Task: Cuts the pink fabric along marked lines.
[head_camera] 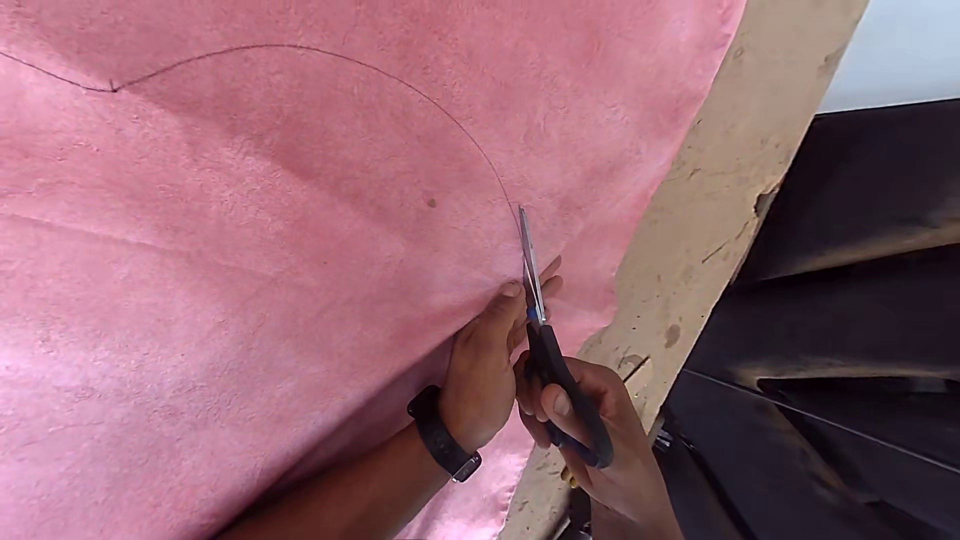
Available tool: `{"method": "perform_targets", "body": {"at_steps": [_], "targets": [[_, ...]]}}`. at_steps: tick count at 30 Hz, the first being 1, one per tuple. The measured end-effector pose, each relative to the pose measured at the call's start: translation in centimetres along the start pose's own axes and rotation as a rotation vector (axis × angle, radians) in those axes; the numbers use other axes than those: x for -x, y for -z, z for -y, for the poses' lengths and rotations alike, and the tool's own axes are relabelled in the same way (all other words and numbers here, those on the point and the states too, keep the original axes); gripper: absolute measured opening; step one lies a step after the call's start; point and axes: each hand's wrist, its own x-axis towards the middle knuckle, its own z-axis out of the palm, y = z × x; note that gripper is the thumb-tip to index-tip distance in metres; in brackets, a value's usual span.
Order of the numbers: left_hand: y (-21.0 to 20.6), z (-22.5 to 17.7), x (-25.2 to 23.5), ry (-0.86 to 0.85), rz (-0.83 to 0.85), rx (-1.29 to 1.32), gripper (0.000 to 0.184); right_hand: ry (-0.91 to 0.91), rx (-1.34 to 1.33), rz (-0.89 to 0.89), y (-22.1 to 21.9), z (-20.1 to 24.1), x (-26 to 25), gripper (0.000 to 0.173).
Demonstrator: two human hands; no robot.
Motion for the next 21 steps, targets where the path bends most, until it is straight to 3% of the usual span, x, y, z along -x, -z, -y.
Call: {"method": "perform_targets", "body": {"at_steps": [8, 13, 18, 21], "targets": [[0.1, 0.4, 0.0, -0.021, -0.010, 0.024, 0.059, -0.030, 0.082, 0.046, 1.2, 1.2, -1.8, 0.041], [0.0, 0.4, -0.2, -0.056, 0.026, 0.042, 0.059, -0.016, 0.080, 0.030, 0.9, 1.5, -1.7, 0.036], [-0.4, 0.8, -1.5, -0.100, 0.197, 0.023, 0.081, -0.016, 0.126, 0.021, 1.5, 2.2, -1.6, 0.033], [-0.9, 0.2, -2.8, -0.155, 0.176, 0.088, 0.090, -0.037, 0.160, 0.048, 2.3, 2.8, -1.6, 0.034]]}}
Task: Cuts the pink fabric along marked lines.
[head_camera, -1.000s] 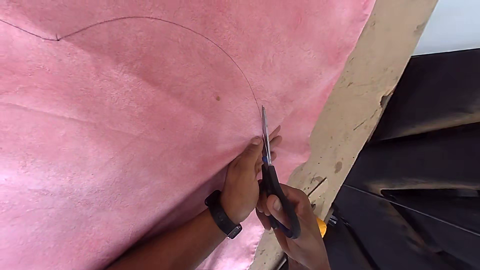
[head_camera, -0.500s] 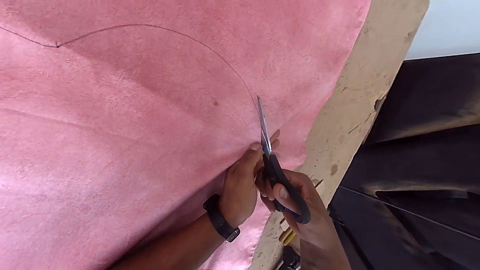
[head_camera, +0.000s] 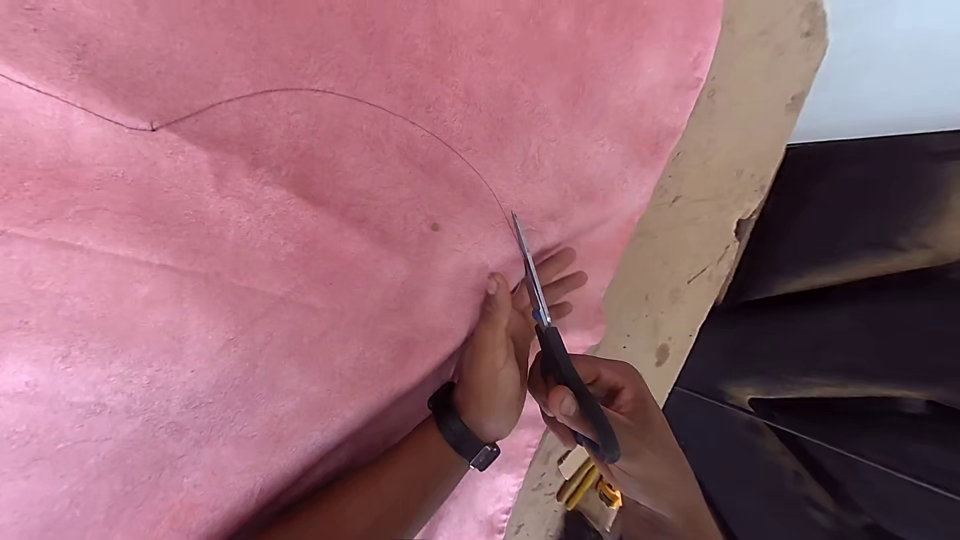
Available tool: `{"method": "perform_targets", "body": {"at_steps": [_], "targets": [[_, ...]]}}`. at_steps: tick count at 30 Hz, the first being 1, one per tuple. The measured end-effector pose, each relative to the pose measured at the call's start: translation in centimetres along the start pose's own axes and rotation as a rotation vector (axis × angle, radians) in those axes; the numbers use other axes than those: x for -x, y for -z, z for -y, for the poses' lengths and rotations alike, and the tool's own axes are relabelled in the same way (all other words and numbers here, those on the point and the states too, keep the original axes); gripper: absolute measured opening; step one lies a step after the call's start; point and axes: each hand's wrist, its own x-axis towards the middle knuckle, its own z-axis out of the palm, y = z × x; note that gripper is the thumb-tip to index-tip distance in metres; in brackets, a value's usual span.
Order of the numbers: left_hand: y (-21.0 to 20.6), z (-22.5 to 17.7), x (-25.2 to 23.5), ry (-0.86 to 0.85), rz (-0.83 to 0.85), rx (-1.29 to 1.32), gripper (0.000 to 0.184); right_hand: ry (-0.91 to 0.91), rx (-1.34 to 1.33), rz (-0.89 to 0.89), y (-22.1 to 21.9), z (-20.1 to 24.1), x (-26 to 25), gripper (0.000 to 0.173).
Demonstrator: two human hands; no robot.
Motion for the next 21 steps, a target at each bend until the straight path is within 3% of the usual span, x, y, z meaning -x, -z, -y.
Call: {"method": "perform_targets", "body": {"at_steps": [3, 9, 21], "targets": [[-0.8, -0.7, -1.2, -0.052, -0.045, 0.021, 0.089, -0.009, 0.014, 0.018, 0.7, 0.2, 0.0, 0.033], [-0.6, -0.5, -1.9, -0.096, -0.123, -0.072, 0.069, -0.001, 0.027, 0.069, 1.6, 0.3, -0.6, 0.033], [-0.6, -0.8, -1.1, 0.003, -0.139, -0.083, 0.067, 0.010, 0.119, 0.174, 2.3, 1.9, -3.8, 0.049]]}}
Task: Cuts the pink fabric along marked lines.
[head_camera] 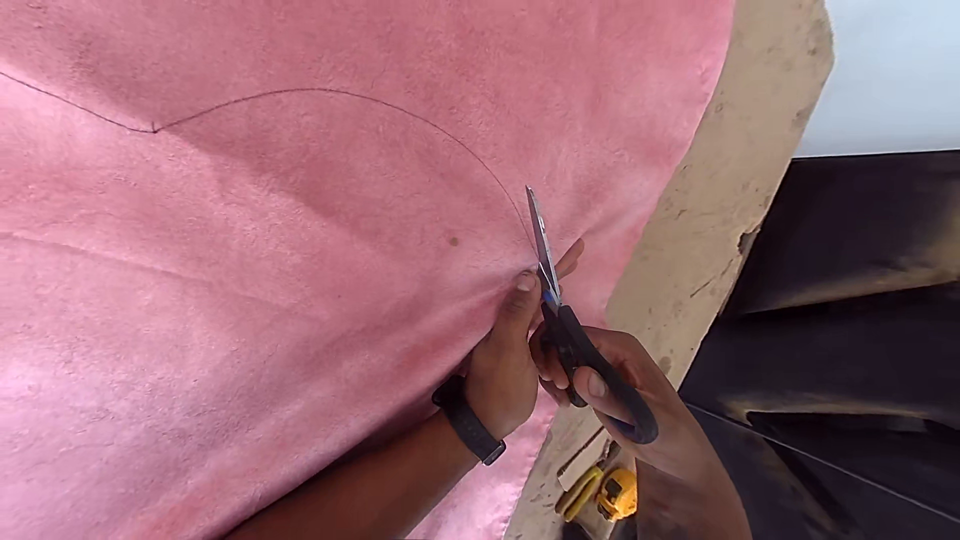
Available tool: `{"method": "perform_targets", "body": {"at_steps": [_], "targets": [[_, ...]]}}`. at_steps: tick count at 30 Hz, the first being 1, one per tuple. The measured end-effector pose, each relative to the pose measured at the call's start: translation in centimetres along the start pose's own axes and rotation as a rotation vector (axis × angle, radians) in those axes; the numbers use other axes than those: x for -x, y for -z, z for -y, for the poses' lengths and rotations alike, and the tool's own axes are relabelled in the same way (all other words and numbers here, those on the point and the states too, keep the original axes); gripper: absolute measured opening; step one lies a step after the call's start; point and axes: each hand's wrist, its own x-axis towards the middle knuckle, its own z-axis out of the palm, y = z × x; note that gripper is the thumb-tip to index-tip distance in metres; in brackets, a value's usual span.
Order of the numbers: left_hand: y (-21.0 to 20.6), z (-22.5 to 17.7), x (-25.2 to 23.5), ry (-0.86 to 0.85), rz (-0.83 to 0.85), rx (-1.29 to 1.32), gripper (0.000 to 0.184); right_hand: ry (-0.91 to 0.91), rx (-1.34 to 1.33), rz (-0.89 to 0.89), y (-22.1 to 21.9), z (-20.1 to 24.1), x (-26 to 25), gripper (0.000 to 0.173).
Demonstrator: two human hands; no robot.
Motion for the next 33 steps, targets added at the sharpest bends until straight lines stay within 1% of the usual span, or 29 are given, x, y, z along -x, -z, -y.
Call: {"method": "perform_targets", "body": {"at_steps": [9, 13, 22, 27, 30, 33], "targets": [[0.2, 0.3, -0.1, -0.056, -0.003, -0.009, 0.065, -0.009, -0.042, 0.013, 0.4, 0.4, -0.5, 0.043], [0.4, 0.7, -0.2, -0.076, -0.030, 0.004, 0.063, -0.010, -0.035, 0.009, 0.5, 0.7, -0.7, 0.041], [0.5, 0.9, -0.1, -0.060, -0.032, 0.001, 0.062, 0.007, -0.030, 0.017, 0.8, 1.3, -1.1, 0.036], [0.4, 1.2, 0.0, -0.083, -0.058, 0.029, 0.060, 0.011, -0.008, 0.054, 1.2, 2.3, -2.1, 0.040], [0.3, 1.5, -0.1, -0.120, -0.055, 0.036, 0.060, -0.005, 0.046, 0.078, 1.7, 3.4, -3.1, 0.046], [0.5, 1.5, -0.1, -0.124, -0.061, 0.032, 0.059, -0.008, 0.092, 0.086, 2.0, 3.9, -3.9, 0.047]]}}
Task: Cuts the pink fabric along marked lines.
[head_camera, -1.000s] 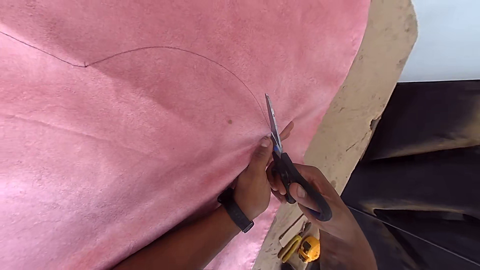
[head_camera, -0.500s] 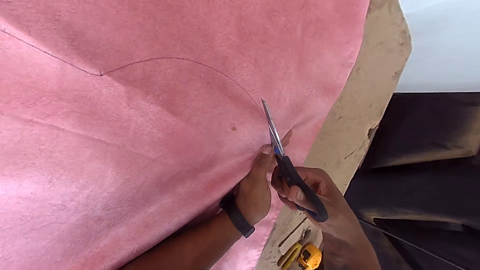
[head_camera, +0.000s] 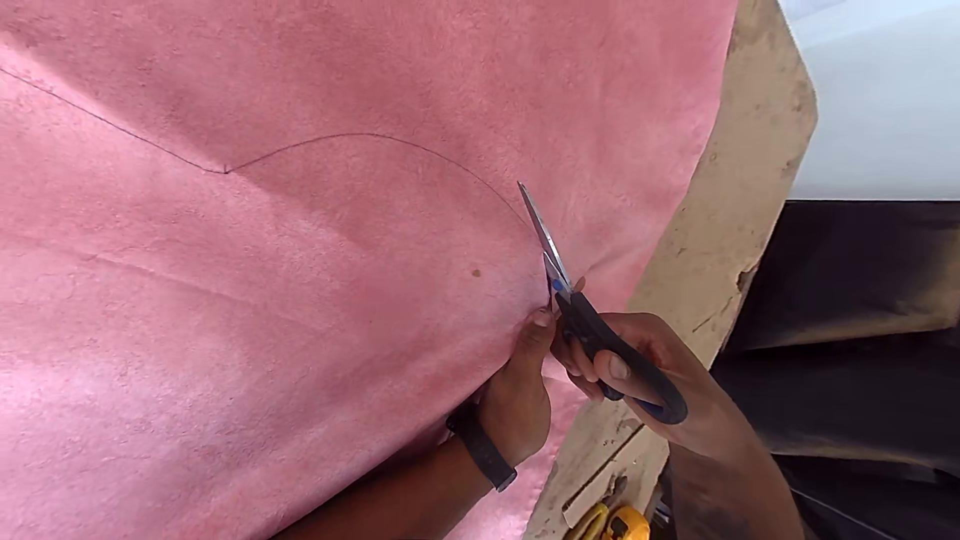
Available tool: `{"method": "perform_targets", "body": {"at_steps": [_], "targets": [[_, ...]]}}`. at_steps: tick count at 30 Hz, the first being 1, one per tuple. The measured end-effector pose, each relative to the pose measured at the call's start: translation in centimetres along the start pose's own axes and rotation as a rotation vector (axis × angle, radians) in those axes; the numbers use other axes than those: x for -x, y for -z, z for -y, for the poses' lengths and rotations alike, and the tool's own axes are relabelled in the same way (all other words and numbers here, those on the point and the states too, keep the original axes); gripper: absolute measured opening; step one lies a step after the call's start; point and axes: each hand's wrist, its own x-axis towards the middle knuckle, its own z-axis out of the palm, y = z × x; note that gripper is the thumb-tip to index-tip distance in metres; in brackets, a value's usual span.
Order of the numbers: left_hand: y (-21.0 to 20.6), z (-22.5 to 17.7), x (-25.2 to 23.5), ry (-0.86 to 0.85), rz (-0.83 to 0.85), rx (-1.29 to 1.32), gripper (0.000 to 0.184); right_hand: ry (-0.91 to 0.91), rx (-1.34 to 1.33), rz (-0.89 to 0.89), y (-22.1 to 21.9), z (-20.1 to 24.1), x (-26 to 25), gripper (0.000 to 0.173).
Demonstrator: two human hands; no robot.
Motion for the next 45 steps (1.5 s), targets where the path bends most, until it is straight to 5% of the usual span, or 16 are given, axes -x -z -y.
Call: {"method": "perform_targets", "body": {"at_steps": [15, 25, 45], "targets": [[-0.3, 0.2, 0.2, 0.056, -0.151, 0.035, 0.051, -0.006, 0.224, 0.106, 2.7, 3.0, -2.5, 0.048], [-0.3, 0.3, -0.1, 0.061, -0.158, 0.098, 0.053, -0.010, 0.309, 0.149, 3.8, 4.8, -4.0, 0.036], [-0.6, 0.2, -0.2, 0.049, -0.140, 0.121, 0.052, -0.032, 0.407, 0.388, 5.1, 8.6, -8.8, 0.046]]}}
